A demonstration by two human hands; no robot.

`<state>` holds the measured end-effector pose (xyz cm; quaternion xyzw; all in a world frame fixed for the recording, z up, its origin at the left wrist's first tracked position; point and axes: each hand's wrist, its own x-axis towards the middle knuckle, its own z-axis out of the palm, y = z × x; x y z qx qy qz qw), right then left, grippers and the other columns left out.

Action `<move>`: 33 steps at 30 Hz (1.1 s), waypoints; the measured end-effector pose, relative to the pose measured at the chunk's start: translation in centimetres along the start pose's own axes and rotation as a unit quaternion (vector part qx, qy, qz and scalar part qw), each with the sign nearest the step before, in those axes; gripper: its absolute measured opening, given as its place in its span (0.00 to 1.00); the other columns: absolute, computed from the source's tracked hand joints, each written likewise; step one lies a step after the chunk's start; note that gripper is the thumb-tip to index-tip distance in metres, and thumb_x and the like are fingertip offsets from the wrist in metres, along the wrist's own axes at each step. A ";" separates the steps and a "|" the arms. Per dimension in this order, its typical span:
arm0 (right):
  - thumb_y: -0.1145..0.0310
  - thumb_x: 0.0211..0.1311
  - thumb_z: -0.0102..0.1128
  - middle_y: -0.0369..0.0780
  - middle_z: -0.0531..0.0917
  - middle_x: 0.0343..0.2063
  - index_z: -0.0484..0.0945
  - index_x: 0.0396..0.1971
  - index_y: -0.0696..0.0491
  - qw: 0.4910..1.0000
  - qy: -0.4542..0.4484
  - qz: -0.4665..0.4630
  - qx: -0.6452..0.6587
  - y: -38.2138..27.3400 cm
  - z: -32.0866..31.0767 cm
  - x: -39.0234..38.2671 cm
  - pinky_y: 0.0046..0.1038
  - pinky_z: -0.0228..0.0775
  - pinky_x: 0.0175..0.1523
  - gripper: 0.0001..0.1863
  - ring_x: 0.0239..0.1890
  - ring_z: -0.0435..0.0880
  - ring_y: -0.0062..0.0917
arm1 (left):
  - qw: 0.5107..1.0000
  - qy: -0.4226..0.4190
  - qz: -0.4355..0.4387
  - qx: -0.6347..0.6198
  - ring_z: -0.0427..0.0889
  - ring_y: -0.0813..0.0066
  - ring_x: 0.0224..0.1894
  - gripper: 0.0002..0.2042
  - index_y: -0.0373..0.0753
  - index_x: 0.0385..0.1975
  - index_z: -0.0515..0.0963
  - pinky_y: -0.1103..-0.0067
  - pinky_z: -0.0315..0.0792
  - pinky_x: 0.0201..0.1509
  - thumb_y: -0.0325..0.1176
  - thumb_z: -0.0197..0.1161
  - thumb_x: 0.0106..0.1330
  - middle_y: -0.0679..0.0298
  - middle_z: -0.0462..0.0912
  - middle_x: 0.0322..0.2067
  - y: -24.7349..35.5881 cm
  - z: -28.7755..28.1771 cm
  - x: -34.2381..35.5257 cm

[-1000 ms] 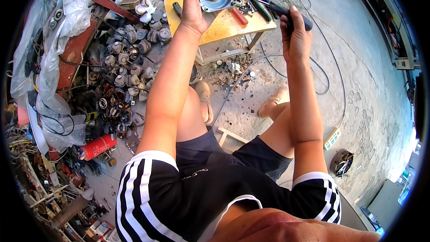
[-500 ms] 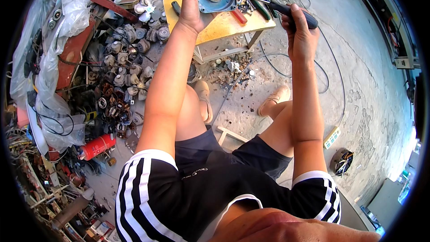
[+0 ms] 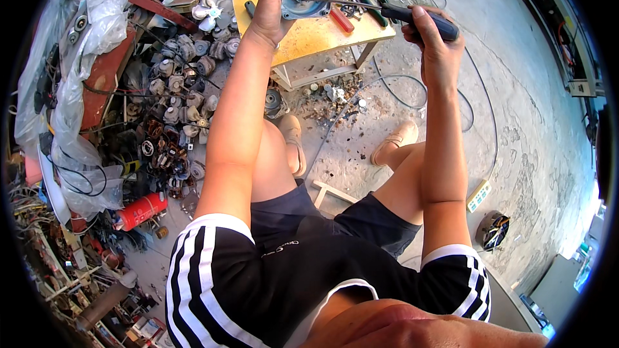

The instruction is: The person disassembles a small motorized part using a screwdriver and pliers, then picks up a larger motor component from a pile of parts on the ground and uses a screwdriver and pliers to pry at its casing while holding it by hand.

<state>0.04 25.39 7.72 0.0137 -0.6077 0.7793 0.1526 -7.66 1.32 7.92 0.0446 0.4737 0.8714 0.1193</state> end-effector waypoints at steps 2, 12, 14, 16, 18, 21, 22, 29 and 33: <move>0.65 0.58 0.68 0.40 0.83 0.27 0.80 0.35 0.63 1.000 0.005 -0.018 -0.018 -0.4 0.2 -0.3 0.21 0.78 0.35 0.15 0.27 0.84 0.21 | 1.000 -0.006 0.003 0.006 0.85 0.71 0.38 0.28 0.35 0.48 0.77 0.74 0.81 0.41 0.57 0.47 0.70 0.61 0.84 0.39 -0.1 -0.3 0.1; 0.67 0.58 0.68 0.38 0.83 0.25 0.81 0.33 0.61 0.995 -0.015 -0.077 -0.055 -1.6 1.1 -1.6 0.18 0.76 0.35 0.11 0.28 0.83 0.17 | 1.000 -0.011 0.002 0.010 0.85 0.71 0.38 0.28 0.34 0.48 0.77 0.75 0.81 0.41 0.56 0.45 0.71 0.61 0.85 0.38 -0.2 -0.6 0.2; 0.68 0.58 0.68 0.37 0.83 0.25 0.81 0.34 0.60 0.994 -0.008 -0.084 -0.064 -1.8 1.4 -1.8 0.17 0.75 0.35 0.11 0.27 0.82 0.16 | 1.000 -0.005 -0.002 0.028 0.85 0.71 0.38 0.28 0.34 0.48 0.77 0.75 0.82 0.40 0.56 0.45 0.71 0.61 0.85 0.38 -0.1 -0.3 0.1; 0.68 0.57 0.69 0.36 0.84 0.25 0.82 0.34 0.59 0.991 -0.006 -0.098 -0.087 -1.7 1.4 -1.8 0.16 0.73 0.35 0.10 0.28 0.81 0.14 | 0.999 -0.015 -0.002 0.046 0.85 0.71 0.40 0.28 0.34 0.49 0.77 0.75 0.81 0.44 0.56 0.45 0.71 0.60 0.84 0.40 -0.1 -0.3 0.0; 0.68 0.56 0.69 0.34 0.84 0.25 0.82 0.35 0.58 0.985 -0.009 -0.122 -0.124 -1.4 1.1 -1.8 0.15 0.72 0.35 0.10 0.28 0.80 0.13 | 0.997 -0.025 0.004 0.076 0.84 0.72 0.43 0.28 0.35 0.50 0.76 0.76 0.79 0.47 0.56 0.45 0.71 0.60 0.83 0.42 -0.2 -0.2 -0.1; 0.69 0.55 0.70 0.33 0.84 0.27 0.83 0.35 0.56 0.965 -0.045 -0.159 -0.202 -1.9 1.1 -1.9 0.14 0.70 0.37 0.10 0.30 0.79 0.11 | 0.983 -0.031 0.042 0.174 0.81 0.74 0.47 0.28 0.35 0.51 0.76 0.78 0.75 0.53 0.56 0.44 0.72 0.60 0.82 0.45 -0.5 -0.6 -0.2; 0.69 0.55 0.70 0.33 0.85 0.28 0.82 0.35 0.56 0.967 -0.058 -0.155 -0.193 -2.0 1.0 -1.9 0.14 0.70 0.38 0.10 0.31 0.79 0.11 | 0.971 -0.029 0.066 0.229 0.81 0.74 0.47 0.28 0.35 0.52 0.75 0.78 0.73 0.54 0.56 0.43 0.72 0.60 0.82 0.45 -0.7 -1.3 -0.1; 0.70 0.54 0.69 0.33 0.85 0.29 0.82 0.35 0.56 0.969 -0.076 -0.156 -0.175 -2.3 0.2 -1.6 0.15 0.70 0.39 0.10 0.31 0.79 0.11 | 0.976 -0.056 0.018 0.212 0.80 0.75 0.46 0.28 0.35 0.51 0.75 0.80 0.72 0.54 0.56 0.41 0.73 0.61 0.82 0.44 0.0 -0.5 -0.5; 0.70 0.54 0.69 0.33 0.85 0.29 0.82 0.35 0.56 0.968 -0.083 -0.151 -0.182 -2.3 0.3 -1.7 0.14 0.70 0.39 0.10 0.31 0.79 0.11 | 0.981 -0.089 0.029 0.168 0.81 0.74 0.45 0.28 0.34 0.51 0.75 0.79 0.74 0.52 0.55 0.42 0.73 0.60 0.82 0.43 -0.5 -1.2 -0.1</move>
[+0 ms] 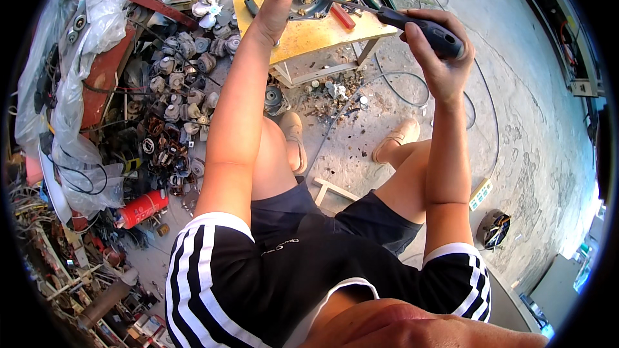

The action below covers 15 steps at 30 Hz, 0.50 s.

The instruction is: The person disassembles a small motorized part using a screwdriver and pliers, then picks up a larger motor component from a pile of parts on the ground and uses a screwdriver and pliers to pry at its casing while holding it by hand.

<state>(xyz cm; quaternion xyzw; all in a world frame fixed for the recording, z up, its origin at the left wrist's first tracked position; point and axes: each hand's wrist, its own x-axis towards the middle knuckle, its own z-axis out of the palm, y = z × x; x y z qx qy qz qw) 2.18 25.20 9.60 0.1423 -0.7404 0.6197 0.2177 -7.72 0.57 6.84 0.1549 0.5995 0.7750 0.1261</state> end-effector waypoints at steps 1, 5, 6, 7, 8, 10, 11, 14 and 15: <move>0.69 0.54 0.70 0.33 0.85 0.28 0.82 0.35 0.56 1.000 0.006 0.003 0.010 0.0 -0.1 0.0 0.14 0.70 0.38 0.10 0.31 0.79 0.11 | 1.000 -0.002 -0.003 -0.023 0.82 0.74 0.44 0.28 0.34 0.51 0.74 0.78 0.74 0.52 0.55 0.42 0.73 0.60 0.82 0.43 -0.1 -0.2 0.1; 0.69 0.53 0.70 0.33 0.85 0.27 0.82 0.34 0.56 1.000 0.027 -0.010 0.000 0.5 -0.5 0.0 0.14 0.70 0.37 0.10 0.29 0.80 0.11 | 0.996 0.043 -0.039 -0.073 0.83 0.72 0.42 0.27 0.33 0.51 0.74 0.76 0.77 0.50 0.53 0.43 0.73 0.60 0.82 0.42 0.9 1.1 0.0; 0.69 0.53 0.70 0.33 0.85 0.26 0.83 0.34 0.56 0.999 0.030 -0.020 -0.012 0.5 -0.4 0.0 0.14 0.71 0.36 0.10 0.29 0.80 0.11 | 0.995 0.041 -0.037 -0.083 0.82 0.72 0.43 0.27 0.33 0.52 0.74 0.76 0.76 0.50 0.53 0.43 0.73 0.60 0.82 0.43 0.8 0.9 0.0; 0.70 0.52 0.71 0.33 0.84 0.26 0.83 0.34 0.56 0.999 0.031 -0.033 -0.029 0.3 -0.2 0.0 0.14 0.71 0.36 0.10 0.29 0.80 0.11 | 0.994 0.038 -0.035 -0.093 0.82 0.72 0.44 0.27 0.33 0.52 0.73 0.76 0.76 0.51 0.53 0.43 0.73 0.60 0.82 0.43 0.5 0.5 0.1; 0.70 0.52 0.71 0.33 0.84 0.25 0.83 0.33 0.56 0.997 0.032 -0.046 -0.047 -0.1 0.0 0.0 0.14 0.71 0.35 0.10 0.28 0.80 0.11 | 0.993 0.036 -0.033 -0.103 0.82 0.72 0.45 0.27 0.32 0.53 0.73 0.76 0.75 0.51 0.52 0.43 0.73 0.60 0.82 0.43 0.0 0.1 0.2; 0.70 0.50 0.72 0.33 0.84 0.24 0.83 0.31 0.56 0.996 0.048 -0.048 -0.065 -0.6 0.7 -0.4 0.15 0.72 0.34 0.09 0.27 0.80 0.11 | 0.989 0.070 0.032 -0.127 0.80 0.73 0.49 0.27 0.32 0.54 0.73 0.78 0.73 0.54 0.52 0.42 0.73 0.60 0.81 0.47 -1.5 -0.1 0.9; 0.70 0.50 0.72 0.33 0.84 0.23 0.83 0.31 0.56 0.995 0.055 -0.049 -0.069 -0.8 1.1 -0.6 0.15 0.72 0.33 0.09 0.27 0.80 0.11 | 0.984 0.087 0.065 -0.139 0.79 0.74 0.51 0.27 0.32 0.54 0.73 0.79 0.72 0.56 0.51 0.42 0.73 0.60 0.80 0.48 -2.1 -0.1 1.1; 0.70 0.49 0.72 0.34 0.83 0.21 0.82 0.29 0.57 0.991 0.081 -0.069 -0.087 -0.6 1.6 -0.9 0.15 0.71 0.31 0.10 0.24 0.80 0.12 | 0.973 0.164 0.125 -0.100 0.75 0.73 0.56 0.26 0.32 0.55 0.72 0.80 0.68 0.59 0.50 0.41 0.74 0.61 0.78 0.52 -2.7 0.5 1.2; 0.70 0.50 0.72 0.34 0.83 0.21 0.82 0.29 0.57 0.992 0.084 -0.051 -0.074 -0.5 1.8 -1.0 0.15 0.71 0.31 0.10 0.24 0.79 0.12 | 0.973 0.163 0.136 -0.096 0.75 0.73 0.55 0.26 0.32 0.55 0.72 0.80 0.68 0.59 0.50 0.41 0.74 0.61 0.78 0.52 -2.7 0.6 1.2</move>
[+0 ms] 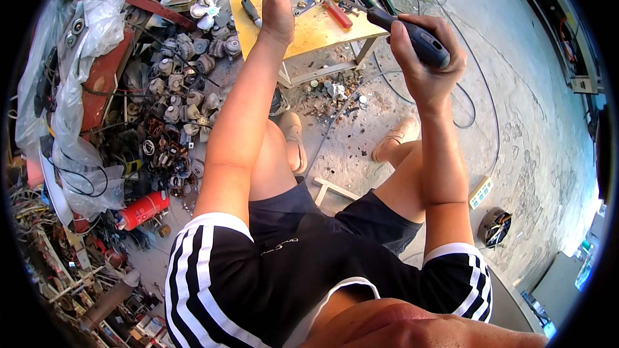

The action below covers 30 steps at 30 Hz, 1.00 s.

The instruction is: The person disassembles a small motorized part using a screwdriver and pliers, then picks up a larger motor component from a pile of parts on the ground and uses a screwdriver and pliers to pry at its casing while holding it by hand.

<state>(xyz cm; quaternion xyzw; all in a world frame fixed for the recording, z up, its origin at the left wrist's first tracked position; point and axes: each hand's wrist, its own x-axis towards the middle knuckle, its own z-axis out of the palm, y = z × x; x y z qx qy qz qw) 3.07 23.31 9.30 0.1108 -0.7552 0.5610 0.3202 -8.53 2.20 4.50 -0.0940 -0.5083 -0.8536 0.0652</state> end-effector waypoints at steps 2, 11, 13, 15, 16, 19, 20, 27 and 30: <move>0.69 0.52 0.71 0.34 0.83 0.21 0.82 0.30 0.58 0.999 0.004 0.038 0.023 0.0 0.1 -0.2 0.14 0.71 0.31 0.09 0.24 0.79 0.12 | 1.000 -0.005 0.022 0.005 0.76 0.72 0.54 0.26 0.32 0.54 0.73 0.79 0.68 0.59 0.50 0.40 0.75 0.61 0.79 0.51 0.3 0.2 -0.3; 0.69 0.55 0.69 0.33 0.82 0.21 0.82 0.31 0.58 0.992 0.053 0.067 0.094 0.6 -0.1 0.0 0.14 0.70 0.31 0.09 0.24 0.78 0.11 | 0.999 0.019 0.033 -0.022 0.79 0.73 0.49 0.26 0.32 0.51 0.75 0.79 0.72 0.56 0.50 0.40 0.75 0.60 0.81 0.46 1.7 1.6 -0.7; 0.70 0.54 0.70 0.33 0.82 0.22 0.82 0.31 0.58 0.995 0.038 0.046 0.082 0.6 0.0 -0.1 0.14 0.70 0.31 0.08 0.24 0.78 0.11 | 0.999 0.008 0.044 -0.008 0.79 0.73 0.49 0.26 0.32 0.51 0.75 0.78 0.71 0.56 0.50 0.41 0.75 0.60 0.81 0.46 1.9 1.9 -0.9; 0.70 0.54 0.70 0.33 0.82 0.22 0.82 0.31 0.57 0.996 0.009 0.038 0.075 0.2 -0.2 -0.1 0.14 0.70 0.31 0.08 0.24 0.78 0.11 | 0.999 0.004 0.052 -0.011 0.79 0.72 0.49 0.26 0.31 0.51 0.75 0.78 0.71 0.56 0.50 0.41 0.75 0.61 0.81 0.46 1.6 1.6 -0.7; 0.70 0.53 0.70 0.33 0.82 0.22 0.82 0.31 0.57 0.996 0.006 0.046 0.081 0.1 -0.2 -0.1 0.14 0.70 0.31 0.08 0.24 0.79 0.11 | 0.998 0.001 0.056 -0.012 0.79 0.72 0.50 0.26 0.31 0.51 0.74 0.78 0.71 0.56 0.50 0.41 0.75 0.61 0.81 0.46 1.5 1.4 -0.5; 0.71 0.52 0.70 0.33 0.82 0.22 0.82 0.31 0.57 0.994 0.010 0.054 0.093 0.1 -0.1 -0.1 0.14 0.71 0.31 0.08 0.24 0.79 0.12 | 0.997 -0.033 0.046 -0.058 0.79 0.71 0.50 0.25 0.32 0.51 0.75 0.77 0.71 0.57 0.49 0.41 0.75 0.61 0.81 0.47 1.3 0.4 -0.2; 0.71 0.52 0.70 0.33 0.82 0.22 0.82 0.31 0.57 0.995 0.021 0.043 0.092 0.4 0.0 -0.1 0.15 0.71 0.31 0.08 0.24 0.79 0.12 | 0.996 -0.020 0.047 -0.067 0.79 0.71 0.50 0.25 0.32 0.51 0.75 0.77 0.71 0.57 0.49 0.42 0.75 0.61 0.81 0.47 1.1 0.2 -0.1; 0.70 0.50 0.71 0.34 0.83 0.23 0.83 0.31 0.57 0.998 -0.009 0.029 0.050 0.1 -0.3 -0.2 0.15 0.72 0.32 0.09 0.25 0.80 0.12 | 0.996 -0.004 0.051 -0.077 0.78 0.71 0.51 0.25 0.32 0.51 0.75 0.76 0.70 0.58 0.49 0.42 0.74 0.61 0.80 0.48 0.8 0.1 0.1; 0.70 0.50 0.71 0.34 0.83 0.23 0.83 0.31 0.56 0.998 0.025 0.015 0.058 0.5 0.1 -0.2 0.15 0.72 0.32 0.09 0.26 0.79 0.12 | 0.996 -0.025 0.055 -0.068 0.78 0.71 0.51 0.25 0.32 0.51 0.75 0.76 0.70 0.58 0.49 0.41 0.75 0.61 0.80 0.48 0.9 0.1 0.1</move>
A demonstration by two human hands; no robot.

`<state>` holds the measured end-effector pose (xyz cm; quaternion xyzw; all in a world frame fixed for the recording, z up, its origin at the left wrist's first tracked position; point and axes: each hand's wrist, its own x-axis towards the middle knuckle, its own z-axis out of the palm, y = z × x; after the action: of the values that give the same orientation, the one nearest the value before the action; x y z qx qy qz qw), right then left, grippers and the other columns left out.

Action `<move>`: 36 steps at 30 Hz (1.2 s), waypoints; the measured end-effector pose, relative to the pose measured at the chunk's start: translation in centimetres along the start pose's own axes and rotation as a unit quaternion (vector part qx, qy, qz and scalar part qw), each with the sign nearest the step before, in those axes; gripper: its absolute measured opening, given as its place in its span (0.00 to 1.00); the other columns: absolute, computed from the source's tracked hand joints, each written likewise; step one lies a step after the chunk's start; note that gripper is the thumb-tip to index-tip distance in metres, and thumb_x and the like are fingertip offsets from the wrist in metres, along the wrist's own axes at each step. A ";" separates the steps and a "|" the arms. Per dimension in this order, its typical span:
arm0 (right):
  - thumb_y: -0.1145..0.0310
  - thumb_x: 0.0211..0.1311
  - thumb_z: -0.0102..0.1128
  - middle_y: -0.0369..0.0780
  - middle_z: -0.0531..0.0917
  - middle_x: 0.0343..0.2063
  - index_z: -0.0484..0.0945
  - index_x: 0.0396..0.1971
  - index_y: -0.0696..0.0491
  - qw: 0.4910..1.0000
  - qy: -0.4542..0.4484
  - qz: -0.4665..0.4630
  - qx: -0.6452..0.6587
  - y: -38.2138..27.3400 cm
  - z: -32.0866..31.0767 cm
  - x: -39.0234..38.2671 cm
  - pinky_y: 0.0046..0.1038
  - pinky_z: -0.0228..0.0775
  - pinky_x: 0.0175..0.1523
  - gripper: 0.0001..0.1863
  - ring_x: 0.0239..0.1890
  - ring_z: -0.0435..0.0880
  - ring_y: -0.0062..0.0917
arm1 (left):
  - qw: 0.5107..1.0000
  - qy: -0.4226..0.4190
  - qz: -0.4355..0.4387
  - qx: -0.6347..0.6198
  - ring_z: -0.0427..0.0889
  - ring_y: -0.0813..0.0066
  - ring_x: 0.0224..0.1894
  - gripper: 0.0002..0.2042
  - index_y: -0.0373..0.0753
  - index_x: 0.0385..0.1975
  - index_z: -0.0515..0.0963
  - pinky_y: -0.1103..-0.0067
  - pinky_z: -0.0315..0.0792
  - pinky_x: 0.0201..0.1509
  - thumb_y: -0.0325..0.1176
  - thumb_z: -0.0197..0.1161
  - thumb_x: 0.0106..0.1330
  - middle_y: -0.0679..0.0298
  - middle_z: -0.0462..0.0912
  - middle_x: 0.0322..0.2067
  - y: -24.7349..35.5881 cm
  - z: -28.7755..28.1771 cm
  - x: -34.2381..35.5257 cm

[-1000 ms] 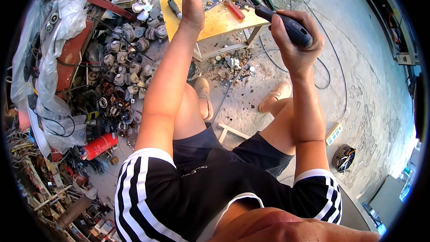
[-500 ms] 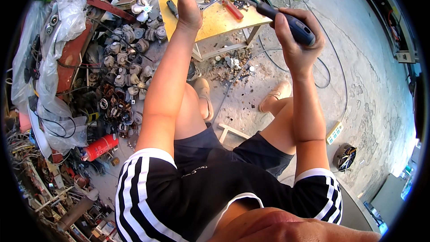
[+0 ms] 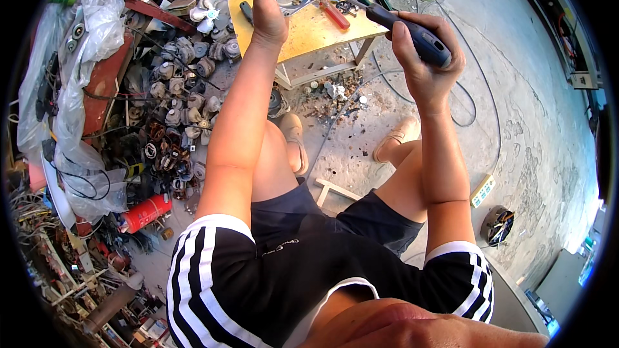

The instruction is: The person disassembles a small motorized part using a screwdriver and pliers, then picks up a larger motor component from a pile of parts on the ground and uses a screwdriver and pliers to pry at its casing while holding it by hand.

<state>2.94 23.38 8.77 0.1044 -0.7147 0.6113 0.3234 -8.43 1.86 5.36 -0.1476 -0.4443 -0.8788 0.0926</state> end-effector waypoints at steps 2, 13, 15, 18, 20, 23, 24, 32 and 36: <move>0.70 0.50 0.71 0.34 0.83 0.23 0.83 0.31 0.56 1.000 -0.024 0.004 -0.012 -0.3 -0.1 0.0 0.15 0.72 0.32 0.09 0.26 0.80 0.12 | 1.000 -0.006 0.001 0.003 0.78 0.71 0.51 0.25 0.32 0.51 0.75 0.76 0.69 0.58 0.49 0.41 0.75 0.61 0.80 0.48 0.0 -0.1 0.0; 0.70 0.52 0.71 0.34 0.83 0.23 0.82 0.32 0.57 1.000 -0.017 0.015 0.016 -0.5 -0.1 -0.1 0.15 0.71 0.31 0.09 0.25 0.80 0.12 | 1.000 -0.011 0.003 0.016 0.78 0.71 0.50 0.26 0.32 0.52 0.74 0.77 0.69 0.58 0.50 0.40 0.75 0.60 0.80 0.47 0.0 -0.4 0.0; 0.70 0.53 0.70 0.34 0.83 0.23 0.82 0.32 0.57 0.999 -0.037 0.031 0.003 -0.9 -0.4 0.2 0.15 0.71 0.31 0.09 0.25 0.80 0.12 | 0.999 -0.019 0.003 0.036 0.78 0.71 0.50 0.26 0.31 0.53 0.73 0.76 0.70 0.58 0.50 0.39 0.75 0.60 0.80 0.47 0.3 -0.4 -0.1; 0.69 0.59 0.65 0.41 0.84 0.29 0.80 0.36 0.62 0.997 -0.034 0.059 0.036 -0.2 -0.8 0.1 0.18 0.76 0.36 0.11 0.30 0.84 0.21 | 0.995 -0.033 0.020 0.093 0.78 0.70 0.50 0.27 0.31 0.53 0.73 0.76 0.70 0.57 0.51 0.38 0.75 0.59 0.80 0.48 0.9 0.8 -0.3; 0.69 0.59 0.65 0.41 0.84 0.28 0.80 0.36 0.61 0.996 -0.031 0.071 0.051 -0.7 -0.8 0.1 0.17 0.76 0.36 0.11 0.30 0.85 0.21 | 0.993 -0.036 0.015 0.110 0.78 0.70 0.50 0.27 0.32 0.53 0.73 0.76 0.70 0.57 0.51 0.38 0.75 0.59 0.80 0.48 0.9 1.2 -0.3; 0.69 0.58 0.67 0.38 0.83 0.26 0.81 0.35 0.60 0.996 -0.043 0.069 0.047 -0.8 -0.7 0.1 0.16 0.74 0.34 0.10 0.28 0.83 0.17 | 0.994 -0.029 -0.009 0.103 0.78 0.70 0.50 0.28 0.32 0.53 0.73 0.76 0.70 0.58 0.52 0.37 0.75 0.59 0.79 0.48 1.0 1.1 -0.6; 0.69 0.57 0.68 0.36 0.83 0.24 0.81 0.34 0.59 0.995 -0.037 0.076 0.046 -0.8 -0.6 0.1 0.15 0.72 0.33 0.10 0.27 0.81 0.14 | 0.994 -0.031 -0.009 0.108 0.78 0.70 0.50 0.28 0.32 0.52 0.73 0.76 0.70 0.58 0.52 0.37 0.75 0.59 0.79 0.48 1.2 1.2 -0.6; 0.66 0.55 0.69 0.33 0.82 0.21 0.82 0.32 0.58 0.996 -0.033 0.067 0.038 -1.2 -1.2 0.5 0.15 0.69 0.30 0.11 0.25 0.79 0.12 | 0.989 -0.058 -0.029 0.132 0.79 0.71 0.50 0.28 0.33 0.53 0.72 0.76 0.71 0.57 0.53 0.37 0.75 0.60 0.80 0.47 1.5 1.4 -0.8; 0.64 0.56 0.66 0.36 0.80 0.19 0.81 0.28 0.60 0.992 0.057 0.062 0.093 1.0 -3.6 1.6 0.16 0.67 0.28 0.12 0.21 0.78 0.16 | 0.978 -0.100 -0.053 0.176 0.80 0.71 0.49 0.29 0.35 0.55 0.71 0.75 0.71 0.56 0.56 0.37 0.74 0.60 0.80 0.47 1.2 1.1 -1.4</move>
<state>2.41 27.43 9.08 0.0549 -0.6404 0.6987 0.3140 -6.60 2.11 6.40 -0.1923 -0.6060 -0.7714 0.0255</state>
